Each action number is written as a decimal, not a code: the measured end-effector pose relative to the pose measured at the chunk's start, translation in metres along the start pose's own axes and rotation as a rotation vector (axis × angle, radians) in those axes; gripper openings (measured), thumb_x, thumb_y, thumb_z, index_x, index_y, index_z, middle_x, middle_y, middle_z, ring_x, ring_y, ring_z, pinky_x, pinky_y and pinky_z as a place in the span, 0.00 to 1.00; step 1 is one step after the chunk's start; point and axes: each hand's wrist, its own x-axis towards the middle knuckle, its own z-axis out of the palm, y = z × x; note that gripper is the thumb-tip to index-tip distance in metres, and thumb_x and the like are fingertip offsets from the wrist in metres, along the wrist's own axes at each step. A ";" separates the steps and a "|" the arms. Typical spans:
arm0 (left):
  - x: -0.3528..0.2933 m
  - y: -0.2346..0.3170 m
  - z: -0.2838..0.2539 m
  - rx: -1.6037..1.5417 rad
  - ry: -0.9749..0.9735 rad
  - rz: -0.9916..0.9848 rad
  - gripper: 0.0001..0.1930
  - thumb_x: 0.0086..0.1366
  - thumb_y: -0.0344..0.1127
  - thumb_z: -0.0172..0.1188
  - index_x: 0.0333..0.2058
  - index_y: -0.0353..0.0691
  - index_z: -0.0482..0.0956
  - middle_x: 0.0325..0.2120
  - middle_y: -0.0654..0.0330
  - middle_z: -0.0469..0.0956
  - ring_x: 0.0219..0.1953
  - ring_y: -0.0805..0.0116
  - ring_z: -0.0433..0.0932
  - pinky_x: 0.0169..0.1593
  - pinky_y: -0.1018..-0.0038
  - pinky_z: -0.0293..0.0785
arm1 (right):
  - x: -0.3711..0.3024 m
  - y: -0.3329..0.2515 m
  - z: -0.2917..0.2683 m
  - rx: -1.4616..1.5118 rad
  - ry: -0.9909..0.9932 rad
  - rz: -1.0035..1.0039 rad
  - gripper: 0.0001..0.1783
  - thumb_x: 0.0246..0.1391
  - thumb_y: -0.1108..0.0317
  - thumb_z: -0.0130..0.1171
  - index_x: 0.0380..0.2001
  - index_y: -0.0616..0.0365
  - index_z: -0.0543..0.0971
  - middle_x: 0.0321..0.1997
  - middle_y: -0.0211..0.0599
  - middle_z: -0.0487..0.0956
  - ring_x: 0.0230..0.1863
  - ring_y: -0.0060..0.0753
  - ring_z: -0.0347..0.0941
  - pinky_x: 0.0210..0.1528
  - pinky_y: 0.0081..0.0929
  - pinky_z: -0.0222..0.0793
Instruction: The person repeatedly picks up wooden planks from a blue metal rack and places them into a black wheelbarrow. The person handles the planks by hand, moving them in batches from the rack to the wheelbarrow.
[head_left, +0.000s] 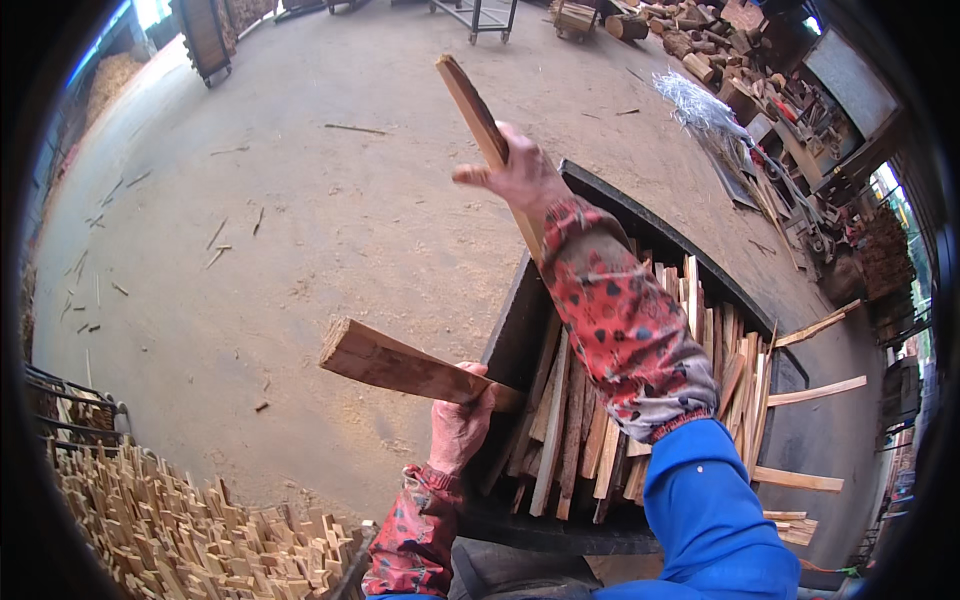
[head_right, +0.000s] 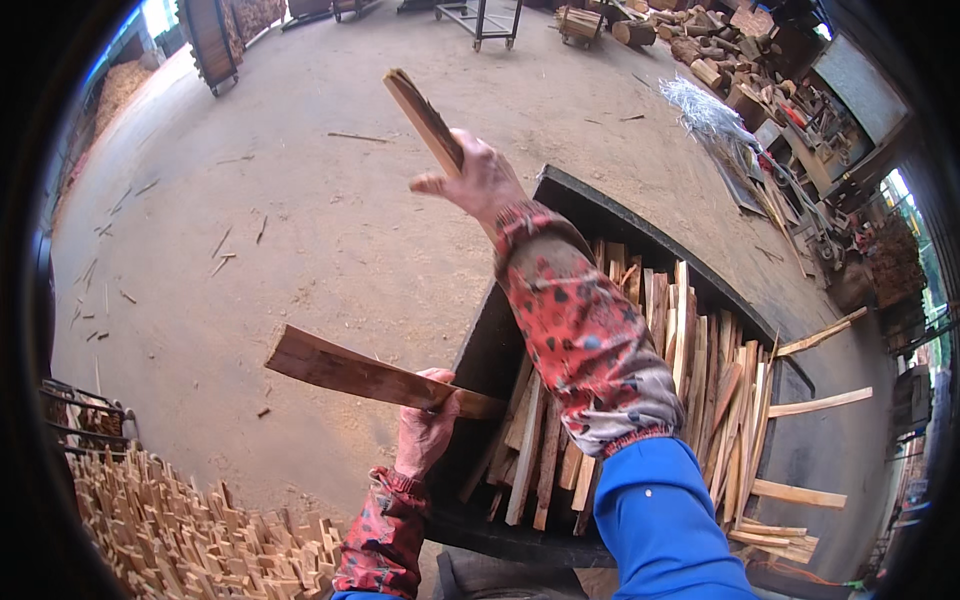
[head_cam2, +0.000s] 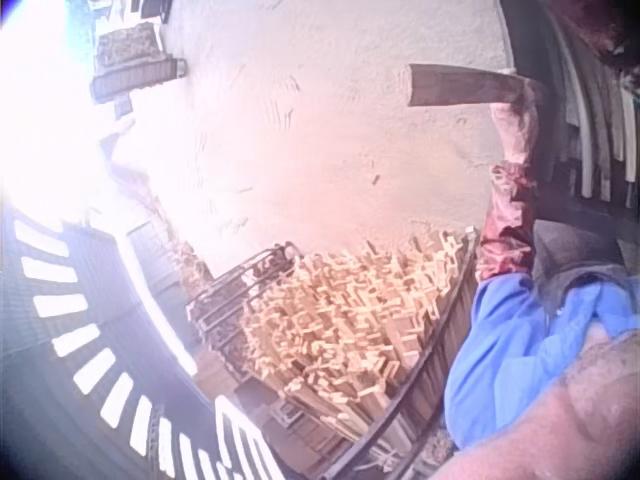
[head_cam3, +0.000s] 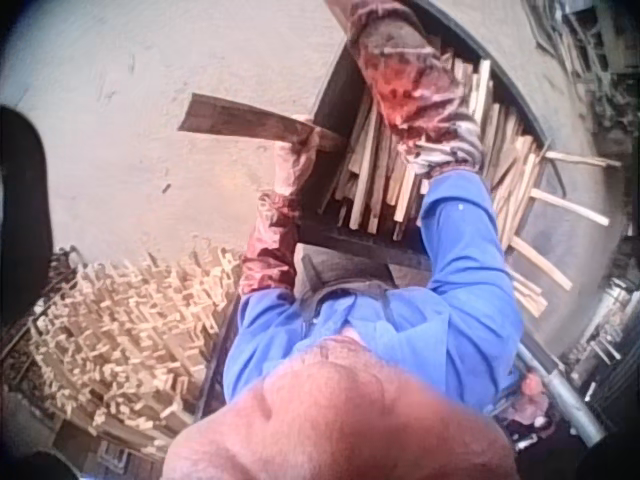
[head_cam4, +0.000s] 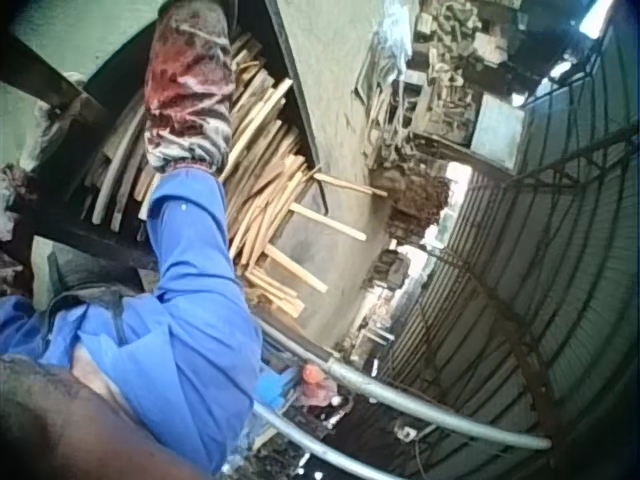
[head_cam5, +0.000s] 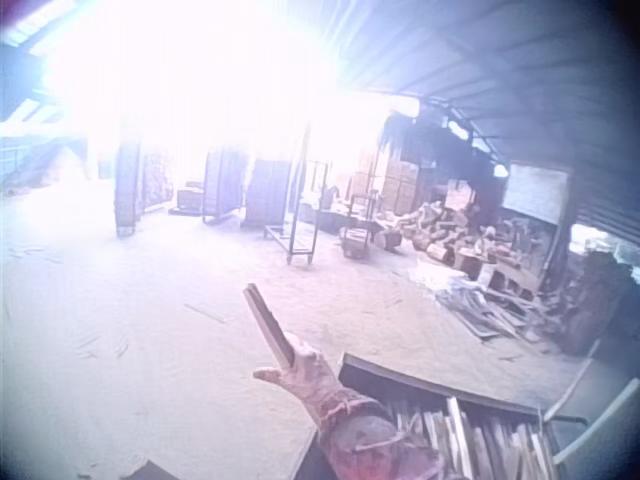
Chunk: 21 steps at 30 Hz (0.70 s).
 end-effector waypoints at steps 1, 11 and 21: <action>0.001 0.001 -0.001 -0.023 -0.003 -0.043 0.14 0.61 0.22 0.59 0.46 0.37 0.75 0.42 0.63 0.72 0.41 0.75 0.73 0.41 0.78 0.73 | -0.011 0.006 0.004 -0.037 0.077 -0.064 0.51 0.36 0.38 0.72 0.55 0.65 0.69 0.44 0.50 0.77 0.47 0.43 0.77 0.50 0.36 0.74; 0.001 -0.002 -0.014 -0.029 0.011 -0.087 0.08 0.59 0.23 0.60 0.38 0.36 0.77 0.37 0.61 0.76 0.38 0.72 0.75 0.42 0.75 0.72 | -0.156 0.064 -0.032 0.169 -0.024 0.287 0.40 0.46 0.48 0.70 0.57 0.62 0.71 0.49 0.44 0.74 0.48 0.36 0.74 0.49 0.31 0.73; -0.010 0.019 -0.020 0.141 0.028 -0.149 0.11 0.65 0.28 0.59 0.45 0.35 0.79 0.41 0.60 0.79 0.43 0.73 0.75 0.49 0.75 0.71 | -0.440 0.073 -0.147 0.366 0.323 0.912 0.18 0.55 0.69 0.64 0.47 0.65 0.77 0.38 0.33 0.80 0.41 0.23 0.76 0.45 0.23 0.74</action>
